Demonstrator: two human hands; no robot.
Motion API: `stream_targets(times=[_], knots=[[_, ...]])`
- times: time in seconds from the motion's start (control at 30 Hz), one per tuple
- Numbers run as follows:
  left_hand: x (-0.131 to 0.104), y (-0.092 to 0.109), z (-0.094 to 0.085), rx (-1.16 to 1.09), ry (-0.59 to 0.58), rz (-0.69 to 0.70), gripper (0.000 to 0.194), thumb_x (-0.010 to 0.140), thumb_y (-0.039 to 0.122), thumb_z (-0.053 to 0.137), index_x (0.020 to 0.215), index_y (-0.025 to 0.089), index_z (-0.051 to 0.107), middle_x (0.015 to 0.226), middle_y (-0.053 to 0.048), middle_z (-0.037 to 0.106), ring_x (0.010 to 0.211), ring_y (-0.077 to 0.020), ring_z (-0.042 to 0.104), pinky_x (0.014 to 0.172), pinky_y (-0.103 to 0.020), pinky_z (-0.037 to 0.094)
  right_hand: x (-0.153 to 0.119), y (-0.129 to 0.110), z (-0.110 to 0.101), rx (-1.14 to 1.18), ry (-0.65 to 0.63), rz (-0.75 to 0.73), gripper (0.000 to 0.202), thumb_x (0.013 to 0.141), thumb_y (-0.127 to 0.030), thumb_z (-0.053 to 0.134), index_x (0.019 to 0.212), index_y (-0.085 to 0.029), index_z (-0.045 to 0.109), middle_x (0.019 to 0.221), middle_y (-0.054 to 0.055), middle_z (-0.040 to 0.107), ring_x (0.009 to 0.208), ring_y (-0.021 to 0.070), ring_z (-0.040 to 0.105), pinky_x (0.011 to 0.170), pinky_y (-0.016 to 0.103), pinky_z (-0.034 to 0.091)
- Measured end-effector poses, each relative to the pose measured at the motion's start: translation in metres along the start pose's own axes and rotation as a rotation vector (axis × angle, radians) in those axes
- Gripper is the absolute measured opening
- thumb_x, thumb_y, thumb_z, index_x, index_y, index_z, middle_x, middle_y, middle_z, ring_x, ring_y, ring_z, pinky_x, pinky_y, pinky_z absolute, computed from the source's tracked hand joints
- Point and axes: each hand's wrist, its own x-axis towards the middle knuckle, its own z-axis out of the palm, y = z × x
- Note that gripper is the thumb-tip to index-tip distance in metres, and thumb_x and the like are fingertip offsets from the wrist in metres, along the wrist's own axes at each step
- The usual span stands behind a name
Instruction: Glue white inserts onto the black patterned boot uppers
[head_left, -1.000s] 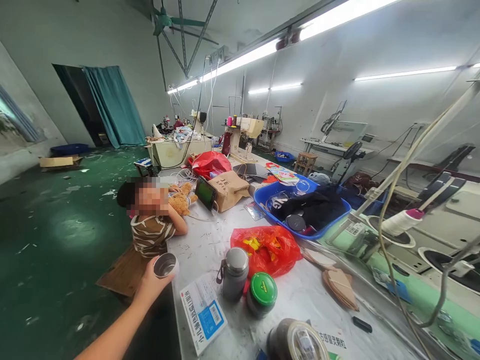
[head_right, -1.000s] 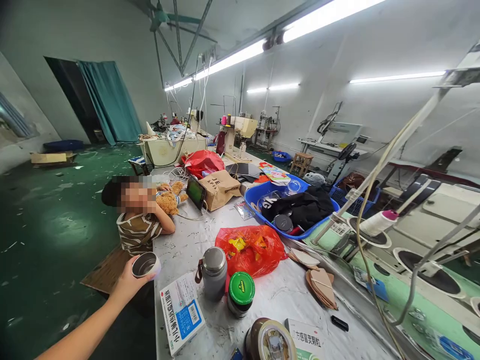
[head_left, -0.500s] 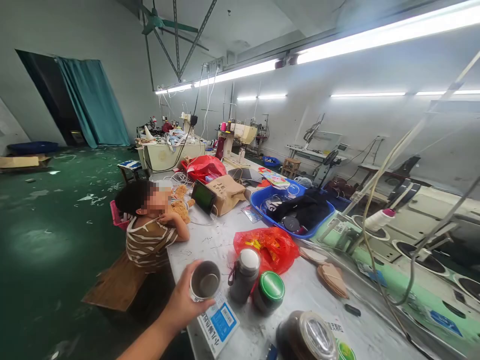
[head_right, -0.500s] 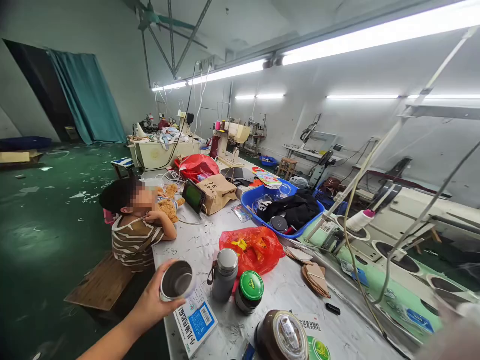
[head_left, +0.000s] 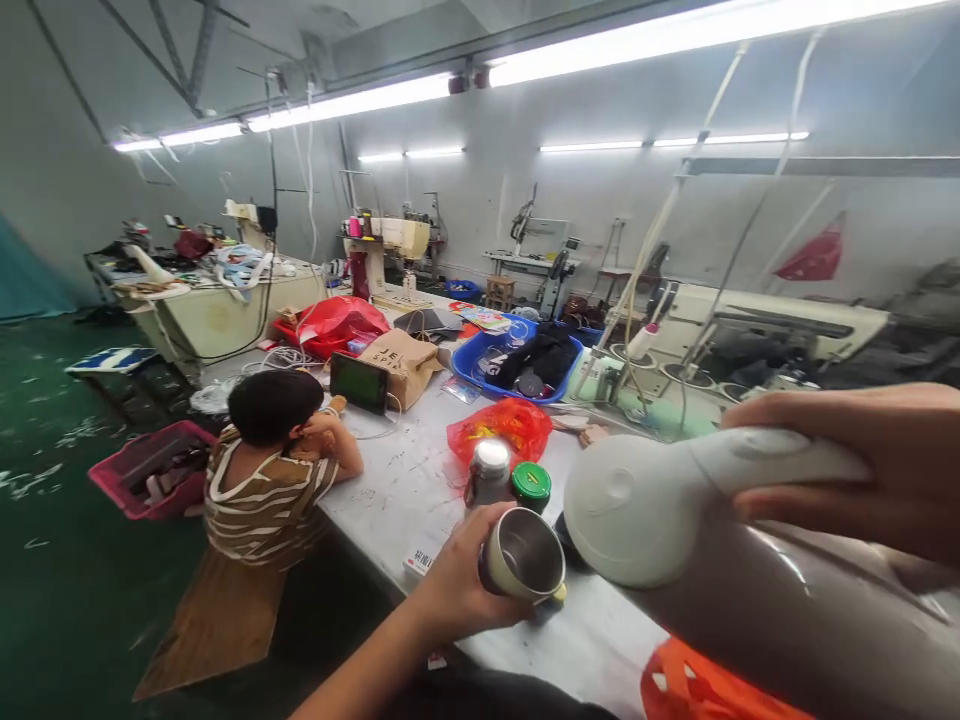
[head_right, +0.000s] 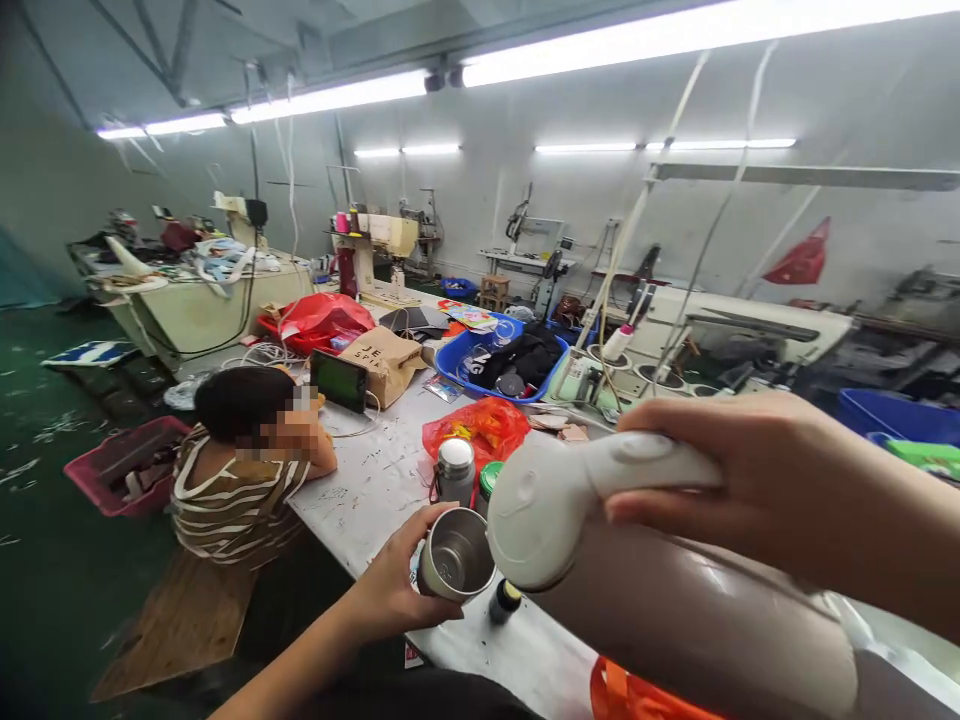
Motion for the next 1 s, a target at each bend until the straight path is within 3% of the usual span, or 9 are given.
stream_targets(times=[0.1, 0.23, 0.57, 1.0], knots=[[-0.003, 0.002, -0.003, 0.02, -0.054, -0.018, 0.075, 0.051, 0.026, 0.079, 0.119, 0.023, 0.047, 0.119, -0.007, 0.053, 0.112, -0.0277, 0.048, 0.099, -0.04, 0.036, 0.012, -0.052, -0.012, -0.179, -0.15, -0.108, 0.045, 0.074, -0.068, 0.049, 0.078, -0.024, 0.062, 0.057, 0.0, 0.059, 0.046, 0.0109, 0.05, 0.047, 0.027, 0.039], [-0.003, 0.004, -0.002, 0.058, -0.126, 0.0, 0.078, 0.051, 0.025, 0.08, 0.121, 0.025, 0.045, 0.12, -0.005, 0.052, 0.113, -0.0275, 0.046, 0.099, -0.041, 0.035, 0.018, -0.085, -0.015, -0.292, -0.231, -0.192, 0.04, 0.079, -0.059, 0.052, 0.083, -0.02, 0.061, 0.064, 0.001, 0.06, 0.054, 0.0113, 0.05, 0.053, 0.025, 0.037], [-0.005, 0.015, 0.004, 0.09, -0.217, 0.069, 0.076, 0.051, 0.022, 0.08, 0.119, 0.025, 0.046, 0.117, -0.004, 0.054, 0.11, -0.0263, 0.048, 0.096, -0.039, 0.038, 0.028, -0.123, -0.024, -0.434, -0.434, -0.22, 0.027, 0.079, -0.044, 0.058, 0.086, -0.019, 0.061, 0.063, -0.001, 0.053, 0.055, 0.0101, 0.041, 0.054, 0.024, 0.032], [-0.018, 0.014, 0.0, 0.036, -0.251, 0.048, 0.078, 0.05, 0.022, 0.08, 0.12, 0.027, 0.047, 0.117, -0.003, 0.054, 0.109, -0.0257, 0.048, 0.096, -0.038, 0.037, 0.032, -0.148, -0.021, -0.508, -0.478, -0.133, 0.031, 0.073, -0.051, 0.059, 0.079, -0.022, 0.062, 0.062, 0.0, 0.056, 0.053, 0.012, 0.043, 0.05, 0.027, 0.026]])
